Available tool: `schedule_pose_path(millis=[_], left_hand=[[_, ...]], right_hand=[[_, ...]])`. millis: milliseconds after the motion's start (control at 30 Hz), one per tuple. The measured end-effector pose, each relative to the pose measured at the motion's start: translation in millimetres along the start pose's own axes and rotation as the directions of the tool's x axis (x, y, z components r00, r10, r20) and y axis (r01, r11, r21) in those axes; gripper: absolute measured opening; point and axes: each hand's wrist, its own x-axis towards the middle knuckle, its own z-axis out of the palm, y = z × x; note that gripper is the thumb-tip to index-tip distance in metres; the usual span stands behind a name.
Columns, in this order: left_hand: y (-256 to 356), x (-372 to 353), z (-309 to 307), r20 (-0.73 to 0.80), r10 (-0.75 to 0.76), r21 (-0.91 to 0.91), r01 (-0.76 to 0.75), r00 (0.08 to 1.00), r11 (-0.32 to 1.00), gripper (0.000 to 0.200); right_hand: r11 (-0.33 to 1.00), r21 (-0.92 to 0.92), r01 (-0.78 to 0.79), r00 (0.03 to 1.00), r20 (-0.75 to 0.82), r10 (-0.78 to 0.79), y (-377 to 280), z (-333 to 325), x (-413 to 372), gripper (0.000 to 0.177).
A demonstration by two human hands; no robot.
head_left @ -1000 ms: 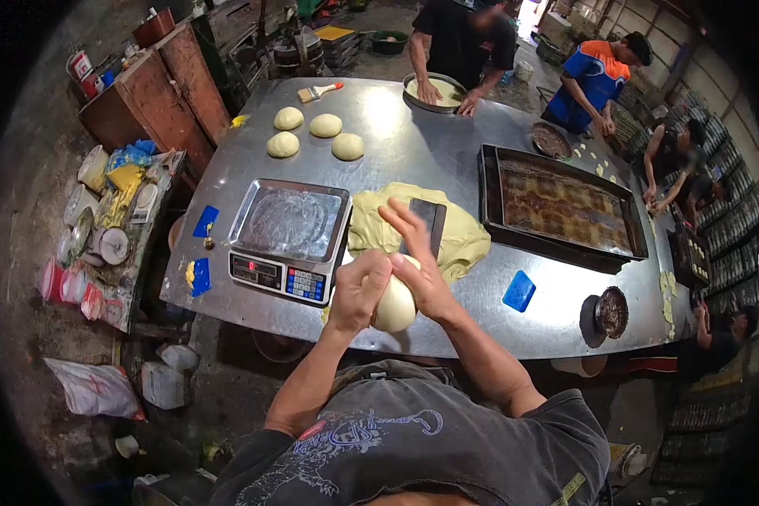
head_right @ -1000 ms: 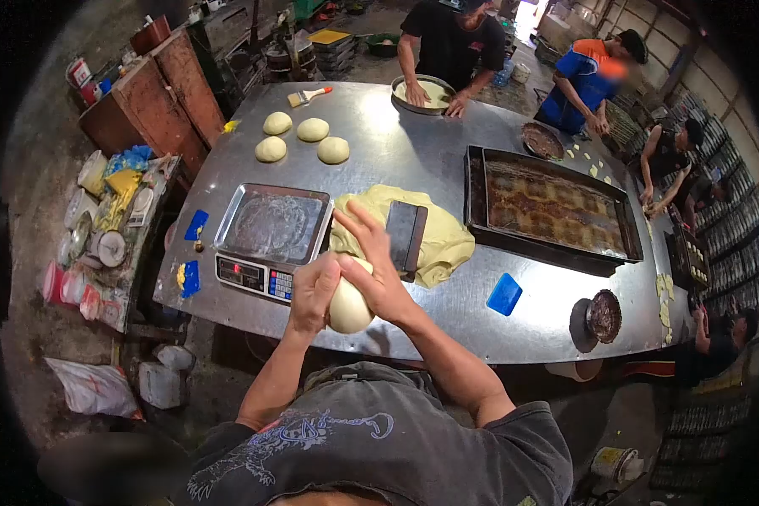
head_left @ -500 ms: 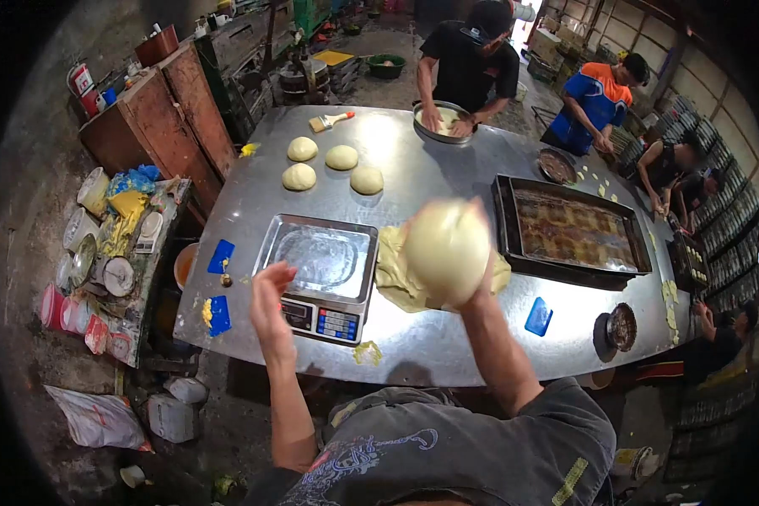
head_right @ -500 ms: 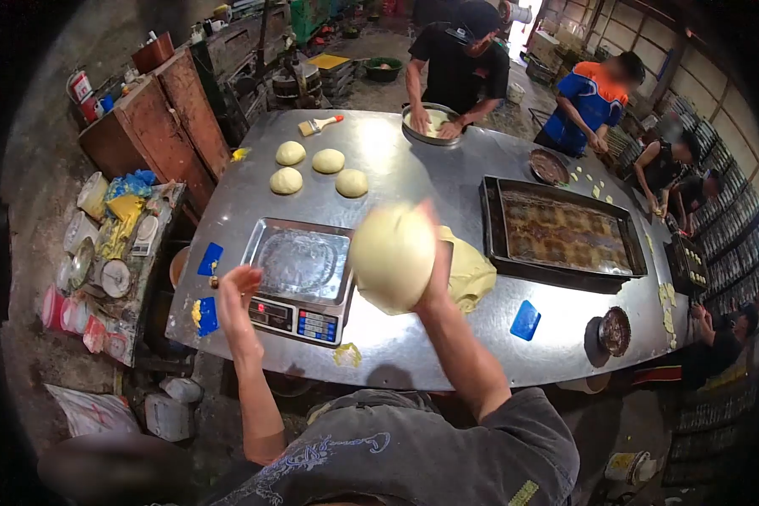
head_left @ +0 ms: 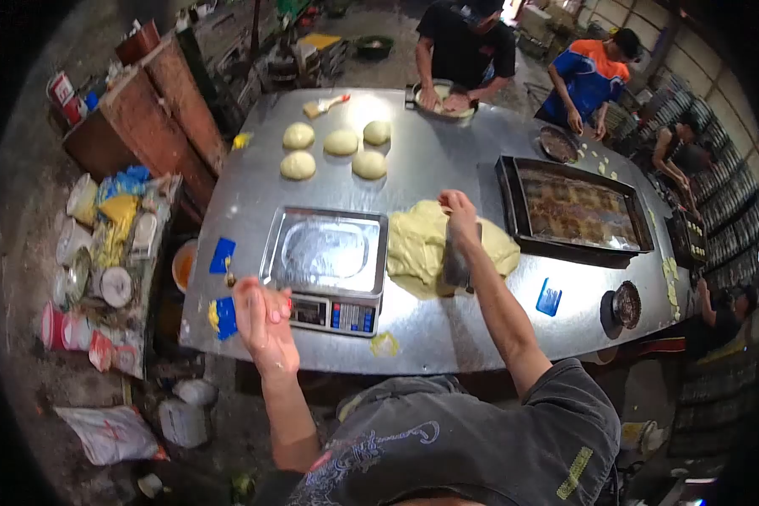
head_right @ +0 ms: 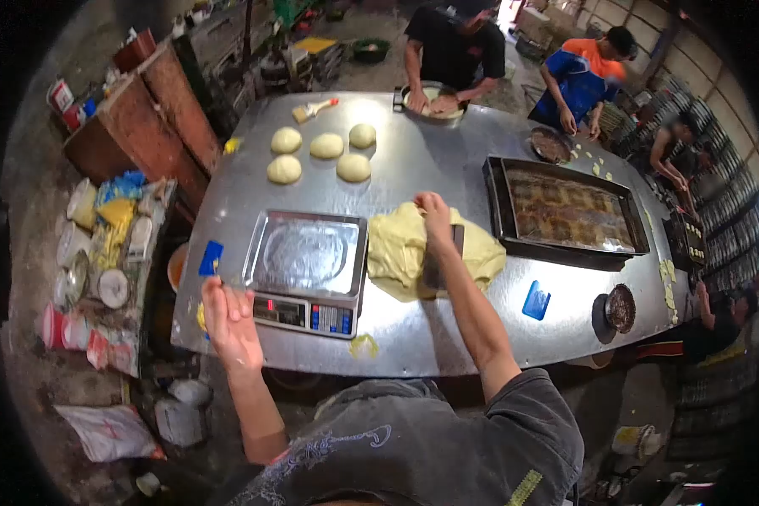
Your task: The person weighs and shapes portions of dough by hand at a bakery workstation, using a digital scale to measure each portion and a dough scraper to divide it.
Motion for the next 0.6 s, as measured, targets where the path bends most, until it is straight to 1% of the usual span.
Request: schedule_pose_path(millis=[33, 67, 100, 133, 167, 233, 267, 300, 367, 400, 500, 567, 600], left_hand=[[5, 2, 11, 0.138, 0.01, -0.08, 0.001, 0.99, 0.997, 0.022], [9, 2, 27, 0.277, 0.078, -0.156, -0.035, 0.958, 0.987, 0.021], [20, -1, 54, 0.445, 0.107, -0.26, 0.014, 0.889, 0.966, 0.008], [28, -6, 76, 0.543, 0.135, -0.362, 0.086, 0.829, 0.928, 0.006], [44, -16, 101, 0.627, 0.089, -0.36, 0.186, 0.774, 0.914, 0.007], [64, -30, 140, 0.753, 0.075, -0.407, 0.372, 0.654, 0.835, 0.016], [71, -35, 155, 0.803, 0.085, -0.416, 0.453, 0.59, 0.788, 0.016], [66, -44, 161, 0.83, 0.107, -0.432, 0.509, 0.548, 0.745, 0.017], [53, -53, 171, 0.864, 0.15, -0.438, 0.569, 0.481, 0.696, 0.017], [46, -55, 175, 0.875, 0.161, -0.432, 0.586, 0.458, 0.685, 0.018], [33, -63, 186, 0.898, 0.169, -0.404, 0.609, 0.407, 0.683, 0.02], [26, -71, 193, 0.91, 0.169, -0.384, 0.619, 0.378, 0.685, 0.021], [23, -74, 196, 0.915, 0.168, -0.375, 0.621, 0.367, 0.688, 0.022]], right_hand=[[0.971, -0.091, -0.221, 0.974, -0.063, 0.216, 8, -21, -14, 0.025], [0.944, -0.185, -0.272, 0.962, -0.052, 0.267, 48, -55, -17, 0.025], [0.92, -0.322, -0.222, 0.974, -0.125, 0.191, 104, -93, -19, 0.026], [0.837, -0.499, -0.224, 0.97, -0.193, 0.145, 100, -109, -40, 0.028], [0.814, -0.548, -0.195, 0.969, -0.236, 0.074, 130, -129, -51, 0.03], [0.786, -0.532, -0.316, 0.94, -0.288, 0.183, 137, -143, -70, 0.034], [0.775, -0.522, -0.357, 0.93, -0.274, 0.244, 132, -144, -71, 0.037], [0.764, -0.509, -0.397, 0.916, -0.268, 0.298, 127, -143, -71, 0.04], [0.749, -0.513, -0.419, 0.908, -0.252, 0.335, 132, -141, -67, 0.045], [0.749, -0.506, -0.428, 0.903, -0.257, 0.343, 131, -142, -62, 0.048], [0.777, -0.447, -0.444, 0.896, -0.194, 0.401, 153, -144, -50, 0.058], [0.74, -0.518, -0.429, 0.903, -0.253, 0.347, 143, -137, -53, 0.064], [0.761, -0.447, -0.47, 0.883, -0.244, 0.402, 137, -135, -56, 0.063]])
